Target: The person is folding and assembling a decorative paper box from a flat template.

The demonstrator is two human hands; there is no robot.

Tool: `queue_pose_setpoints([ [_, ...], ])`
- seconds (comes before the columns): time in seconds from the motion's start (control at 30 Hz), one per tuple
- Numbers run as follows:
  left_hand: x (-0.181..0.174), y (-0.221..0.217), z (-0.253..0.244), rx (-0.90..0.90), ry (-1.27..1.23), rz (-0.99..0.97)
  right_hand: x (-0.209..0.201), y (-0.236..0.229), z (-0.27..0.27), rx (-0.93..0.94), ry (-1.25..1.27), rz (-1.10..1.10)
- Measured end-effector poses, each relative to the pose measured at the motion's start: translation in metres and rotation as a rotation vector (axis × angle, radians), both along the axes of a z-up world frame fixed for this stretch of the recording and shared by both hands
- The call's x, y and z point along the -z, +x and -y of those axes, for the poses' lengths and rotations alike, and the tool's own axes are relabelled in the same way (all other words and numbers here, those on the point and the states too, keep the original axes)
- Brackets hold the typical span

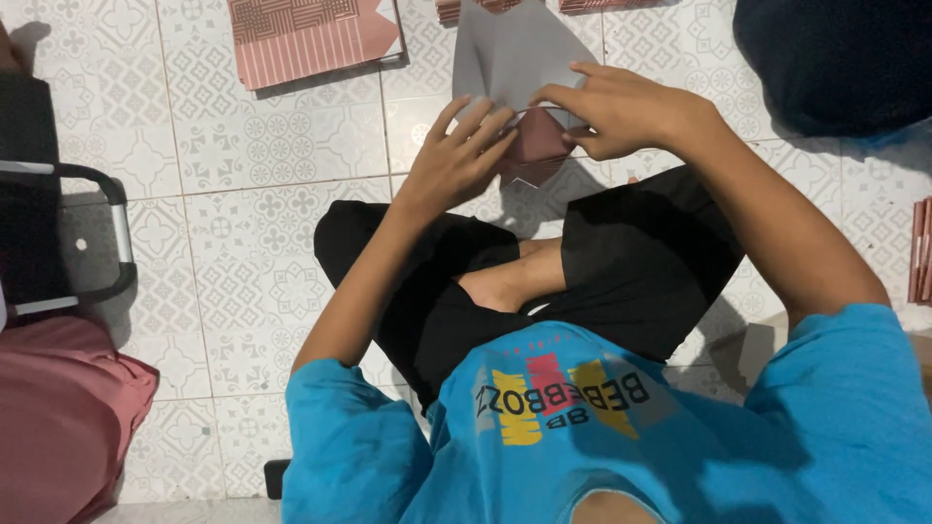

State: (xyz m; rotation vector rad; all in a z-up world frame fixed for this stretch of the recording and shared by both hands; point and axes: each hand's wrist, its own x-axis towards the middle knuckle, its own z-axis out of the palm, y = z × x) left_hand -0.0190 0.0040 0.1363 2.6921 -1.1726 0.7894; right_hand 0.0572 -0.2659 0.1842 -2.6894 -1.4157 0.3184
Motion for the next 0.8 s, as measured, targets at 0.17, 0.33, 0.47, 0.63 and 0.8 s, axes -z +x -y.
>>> queue_pose_setpoints([
  [0.17, 0.039, -0.009, 0.002, -0.089, -0.014, -0.095, 0.001, -0.001, -0.002, 0.021, -0.027, 0.01],
  [0.33, 0.043, -0.013, 0.009, -0.111, -0.05, -0.095, -0.001, -0.007, -0.004, 0.017, 0.018, 0.058],
  [0.47, 0.04, -0.01, 0.012, -0.071, -0.148, -0.122, 0.009, -0.007, 0.001, -0.038, 0.209, 0.26],
  [0.63, 0.034, -0.006, 0.006, -0.075, -0.194, -0.144, 0.003, -0.008, 0.004, -0.119, 0.304, 0.278],
  [0.8, 0.019, -0.002, 0.005, -0.101, -0.107, -0.134, 0.0, -0.009, -0.003, 0.049, 0.118, 0.09],
])
